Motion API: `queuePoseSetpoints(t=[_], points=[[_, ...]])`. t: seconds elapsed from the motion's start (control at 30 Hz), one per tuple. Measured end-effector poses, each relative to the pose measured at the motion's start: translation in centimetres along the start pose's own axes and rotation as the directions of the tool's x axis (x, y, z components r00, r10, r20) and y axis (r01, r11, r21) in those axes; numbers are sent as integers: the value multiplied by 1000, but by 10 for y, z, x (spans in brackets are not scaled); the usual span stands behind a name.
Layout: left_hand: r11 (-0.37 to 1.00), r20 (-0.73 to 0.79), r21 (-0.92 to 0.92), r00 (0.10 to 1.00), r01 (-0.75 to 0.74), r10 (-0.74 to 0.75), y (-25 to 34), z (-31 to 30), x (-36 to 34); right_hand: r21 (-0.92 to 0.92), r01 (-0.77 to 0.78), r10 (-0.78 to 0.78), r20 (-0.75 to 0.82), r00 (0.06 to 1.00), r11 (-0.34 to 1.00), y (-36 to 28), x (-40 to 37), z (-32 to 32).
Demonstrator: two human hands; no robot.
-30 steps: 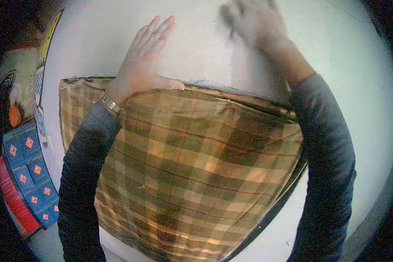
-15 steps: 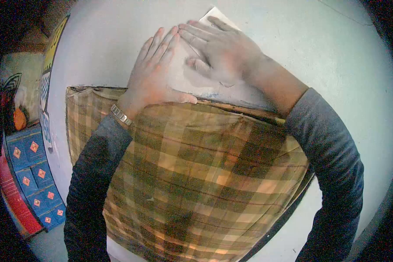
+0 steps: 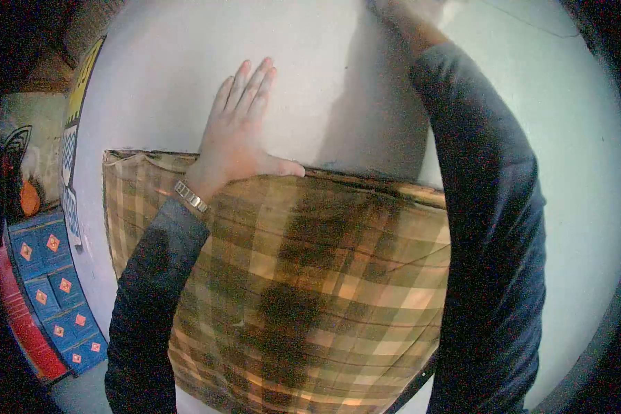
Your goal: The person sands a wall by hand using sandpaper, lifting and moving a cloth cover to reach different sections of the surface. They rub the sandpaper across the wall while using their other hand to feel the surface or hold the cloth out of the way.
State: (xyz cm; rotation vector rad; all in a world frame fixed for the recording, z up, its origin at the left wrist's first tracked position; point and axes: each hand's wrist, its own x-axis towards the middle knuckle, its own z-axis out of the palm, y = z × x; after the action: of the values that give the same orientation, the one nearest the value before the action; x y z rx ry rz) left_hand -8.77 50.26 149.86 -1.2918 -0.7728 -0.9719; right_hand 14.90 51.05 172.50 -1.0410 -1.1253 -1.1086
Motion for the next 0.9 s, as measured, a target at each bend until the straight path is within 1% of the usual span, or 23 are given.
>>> queuePoseSetpoints(t=[0.07, 0.1, 0.13, 0.17, 0.2, 0.23, 0.27, 0.3, 0.33, 0.37, 0.4, 0.43, 0.47, 0.57, 0.6, 0.63, 0.67, 0.73, 0.77, 0.8, 0.83, 0.87, 0.9], points=[[1000, 17, -11, 1000, 13, -13, 2, -1, 2, 33, 397, -394, -66, 917, 917, -15, -18, 3], [1000, 20, -8, 1000, 13, -13, 2, -1, 2, 149, 659, -666, -3, 746, 737, -21, -38, -2], [1000, 21, -1, 1000, 20, -20, 3, -2, 0, 277, 838, -875, 18, 485, 470, -31, -60, -15], [999, 18, 2, 999, 32, -32, 2, -1, 0, 352, 817, -877, 25, 479, 456, -24, -42, -3], [1000, 13, 0, 1000, 23, -23, 3, 1, 1, 355, 633, -697, 80, 713, 688, -16, -34, -11], [1000, 8, 1, 1000, 17, -17, 2, 1, -1, 666, 235, -637, 459, 619, 708, 14, 8, -53], [1000, 4, 7, 1000, 23, -23, 1, 0, -1, 699, -249, -621, 713, 326, 671, 36, 46, -93], [1000, 2, -5, 1000, 25, -25, 1, 0, 0, 700, -238, -623, 711, 326, 674, 26, 35, -69], [1000, 5, -22, 1000, 22, -22, 2, 1, -1, 371, 188, -355, 458, 815, 909, 12, 7, -20], [999, 9, -26, 1000, 20, -20, 3, 1, -1, -210, 236, -266, -129, 955, 949, -3, -19, 6], [1000, 4, -24, 1000, 17, -17, 3, 1, -2, 72, 374, -377, 312, 872, 925, -25, -53, -40], [1000, -4, -17, 1000, 22, -22, 2, 0, -3, 7, 712, -710, -61, 702, 703, -18, -77, 6], [999, -6, -11, 999, 37, -37, -4, 0, -4, 132, 898, -894, -111, 433, 419, -15, -97, -7], [999, 20, -19, 999, -37, 37, -19, 2, -11, 218, 856, -871, -44, 489, 470, -5, -71, 1], [999, 16, -21, 999, -46, 46, -26, 2, -12, -82, 693, -698, -62, 714, 716, -5, -70, 1], [998, 10, -25, 999, -52, 53, -31, 2, -16, -361, 402, -481, -163, 861, 841, -4, -69, 1], [998, 13, -31, 998, -54, 55, -34, 3, -20, -363, 401, -480, -157, 863, 841, -7, -86, 0], [999, 11, 2, 999, -39, 39, -49, 0, -29, -137, 699, -713, -125, 690, 701, -23, -127, 2], [1000, 10, 15, 1000, -27, 27, -58, -1, -35, -132, 708, -720, -135, 681, 694, -26, -132, 1], [1000, -2, 14, 1000, -21, 21, -66, -1, -39, 15, 888, -878, -141, 456, 459, -26, -135, 1], [1000, -7, 3, 1000, -25, 25, -69, 0, -41, 158, 970, -961, -179, 210, 183, -22, -139, 2], [1000, 1, -2, 1000, -31, 31, -69, 1, -41, 165, 968, -960, -175, 219, 191, -16, -130, 2], [1000, -3, 4, 1000, -27, 27, -70, 1, -40, 105, 840, -831, -127, 542, 532, -13, -107, 0]])
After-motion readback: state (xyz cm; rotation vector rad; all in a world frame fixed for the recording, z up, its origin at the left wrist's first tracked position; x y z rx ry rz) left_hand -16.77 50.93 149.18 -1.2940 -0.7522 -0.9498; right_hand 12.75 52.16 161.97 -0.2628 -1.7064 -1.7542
